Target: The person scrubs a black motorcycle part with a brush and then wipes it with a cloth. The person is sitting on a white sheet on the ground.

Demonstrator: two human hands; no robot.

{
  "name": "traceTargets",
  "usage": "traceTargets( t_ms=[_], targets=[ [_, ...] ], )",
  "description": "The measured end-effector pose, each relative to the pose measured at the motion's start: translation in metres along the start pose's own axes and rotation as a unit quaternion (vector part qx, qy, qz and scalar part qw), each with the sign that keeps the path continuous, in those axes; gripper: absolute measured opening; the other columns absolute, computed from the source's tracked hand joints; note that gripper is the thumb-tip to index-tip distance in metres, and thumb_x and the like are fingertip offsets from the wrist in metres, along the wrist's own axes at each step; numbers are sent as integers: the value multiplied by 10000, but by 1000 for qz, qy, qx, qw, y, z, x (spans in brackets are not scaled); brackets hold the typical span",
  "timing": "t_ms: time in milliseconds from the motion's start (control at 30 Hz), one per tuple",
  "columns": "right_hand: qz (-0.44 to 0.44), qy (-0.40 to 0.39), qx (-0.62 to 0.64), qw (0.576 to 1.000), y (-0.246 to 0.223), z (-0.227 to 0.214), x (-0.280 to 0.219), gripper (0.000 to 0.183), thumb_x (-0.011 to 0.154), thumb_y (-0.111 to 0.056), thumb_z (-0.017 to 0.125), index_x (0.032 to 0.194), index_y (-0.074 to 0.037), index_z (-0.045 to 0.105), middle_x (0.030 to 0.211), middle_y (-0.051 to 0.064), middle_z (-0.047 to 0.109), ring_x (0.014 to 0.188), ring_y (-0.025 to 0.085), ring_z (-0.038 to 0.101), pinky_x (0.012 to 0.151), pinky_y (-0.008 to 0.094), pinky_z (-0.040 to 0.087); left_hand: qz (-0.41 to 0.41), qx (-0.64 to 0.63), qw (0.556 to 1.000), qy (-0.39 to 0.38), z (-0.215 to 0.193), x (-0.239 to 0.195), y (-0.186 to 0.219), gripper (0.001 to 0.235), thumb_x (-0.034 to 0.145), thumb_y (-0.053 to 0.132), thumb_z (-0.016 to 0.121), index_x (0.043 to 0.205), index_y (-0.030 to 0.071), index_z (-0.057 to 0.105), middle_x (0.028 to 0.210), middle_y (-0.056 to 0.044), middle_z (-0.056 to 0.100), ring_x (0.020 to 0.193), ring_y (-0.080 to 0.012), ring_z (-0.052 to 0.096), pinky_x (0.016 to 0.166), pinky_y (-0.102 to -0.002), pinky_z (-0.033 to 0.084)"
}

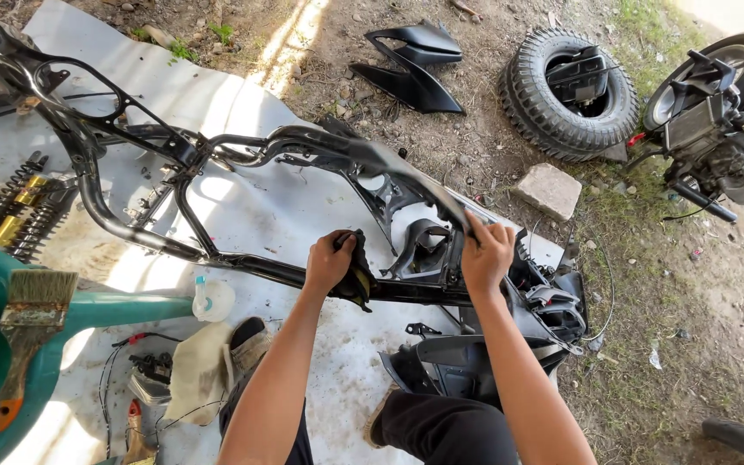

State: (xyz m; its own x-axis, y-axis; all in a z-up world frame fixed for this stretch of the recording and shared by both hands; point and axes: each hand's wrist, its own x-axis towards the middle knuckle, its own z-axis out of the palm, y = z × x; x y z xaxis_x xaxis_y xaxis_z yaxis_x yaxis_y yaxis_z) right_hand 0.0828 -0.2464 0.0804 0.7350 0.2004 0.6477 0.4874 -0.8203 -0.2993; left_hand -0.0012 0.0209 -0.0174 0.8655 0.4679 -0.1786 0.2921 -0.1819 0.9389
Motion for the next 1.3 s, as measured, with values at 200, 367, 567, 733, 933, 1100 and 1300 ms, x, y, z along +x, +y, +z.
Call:
traceTargets(
  t_ms=[200,367,567,733,933,1100,1300],
  targets=[
    [-80,-14,-2,997,-3,20,-40,497,876,76,690,1317,-149,738,1117,84,649,1061,296,611,944,430,507,2,12,1000,-16,-4,-8,-1,332,927,350,644,1131,121,770,993,-176,781,968,-368,745,858,-424,569],
    [-113,-102,-3,988,-9,35,-78,664,808,144,602,1396,-159,666,1323,137,664,1262,330,604,1069,439,498,-2,51,998,-32,-6,-9,-9,361,896,354,635,1117,100,766,1007,-193,766,990,-412,713,866,-468,545],
    [-92,-209,-65,971,-28,57,-98,769,755,30,634,1494,-135,497,1468,212,540,1385,407,469,1158,541,335,-87,120,986,-76,6,7,-50,435,860,401,699,1043,8,747,1061,-252,725,1043,-426,682,895,-484,533],
    [-28,-266,-79,960,-30,67,-114,766,845,-19,629,1570,-62,386,1486,174,454,1432,366,388,1198,509,278,-177,98,961,-190,-10,-2,-32,447,840,370,683,966,-56,737,1015,-254,782,940,-412,742,823,-504,541],
    [-36,-291,-116,949,-28,75,-128,749,828,2,617,1535,-63,381,1519,167,402,1474,365,310,1191,522,230,-204,71,957,-193,5,3,-56,440,808,346,735,988,-55,734,1047,-218,755,927,-384,741,796,-474,566],
    [-26,-340,-128,931,-26,75,-121,735,824,-9,621,1511,-82,373,1507,141,405,1478,363,301,1211,536,201,-125,186,962,-156,-2,1,-34,426,821,402,666,972,23,786,1026,-234,760,993,-405,714,882,-455,553],
    [-34,-328,-165,930,-22,74,-126,753,844,-4,614,1546,-103,361,1485,109,412,1456,324,321,1206,580,189,-123,167,967,-148,-8,-2,-24,434,819,441,675,999,68,802,1035,-196,769,993,-387,719,881,-456,560]
  ],
)
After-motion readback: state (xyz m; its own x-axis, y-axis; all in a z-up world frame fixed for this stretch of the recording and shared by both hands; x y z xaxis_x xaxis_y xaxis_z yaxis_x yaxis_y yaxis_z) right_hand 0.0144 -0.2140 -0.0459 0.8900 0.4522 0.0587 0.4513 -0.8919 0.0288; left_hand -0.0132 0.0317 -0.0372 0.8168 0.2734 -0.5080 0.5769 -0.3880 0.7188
